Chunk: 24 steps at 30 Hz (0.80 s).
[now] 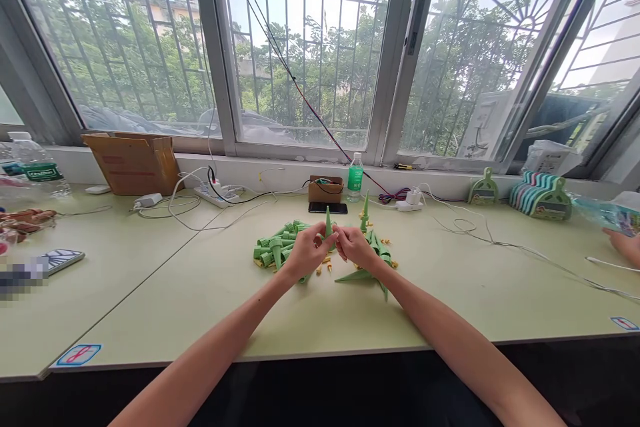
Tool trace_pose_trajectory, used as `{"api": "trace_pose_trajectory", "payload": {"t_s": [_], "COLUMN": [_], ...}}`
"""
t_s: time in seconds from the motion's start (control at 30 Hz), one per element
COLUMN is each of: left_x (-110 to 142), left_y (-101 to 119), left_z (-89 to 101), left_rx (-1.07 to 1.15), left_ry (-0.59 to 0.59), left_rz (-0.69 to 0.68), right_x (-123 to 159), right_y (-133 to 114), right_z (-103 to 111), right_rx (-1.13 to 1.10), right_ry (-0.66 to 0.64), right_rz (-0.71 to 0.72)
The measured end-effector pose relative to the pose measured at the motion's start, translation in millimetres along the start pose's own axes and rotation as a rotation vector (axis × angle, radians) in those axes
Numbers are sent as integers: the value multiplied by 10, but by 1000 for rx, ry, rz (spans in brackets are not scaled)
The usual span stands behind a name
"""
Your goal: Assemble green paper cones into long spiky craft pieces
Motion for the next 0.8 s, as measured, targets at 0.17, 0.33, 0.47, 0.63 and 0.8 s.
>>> {"api": "trace_pose_trajectory", "payload": {"t_s": [0.17,0.33,0.47,0.63,0.8], "left_x": [1,7,7,3,-4], "left_y": [-51,-98,-64,5,27], "left_z": [-26,-39,-28,-13,4], "left_rx": [52,89,65,-4,-38], "left_ry": [-18,-29,-20,-8,5], "left_rz": [31,79,57,-2,-18], "right_x": [-2,-1,-3,-3,-2], "right_y": [-14,-35,-12,3,0], "right_z": [6,7,2,-3,-6], "right_rx": [2,4,5,-1,8], "right_ry": [7,2,1,-4,-11], "right_rz": [21,34,25,18,12]}}
Point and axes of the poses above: each hand's wrist, its own x-axis away from the middle knuckle, its own z-axis out of the back of the hand, y = z × x, the point moved 10 cm from there along -x, towards the middle knuckle, and after that the axes turned 4 degrees about -z, right-handed, at the moved point
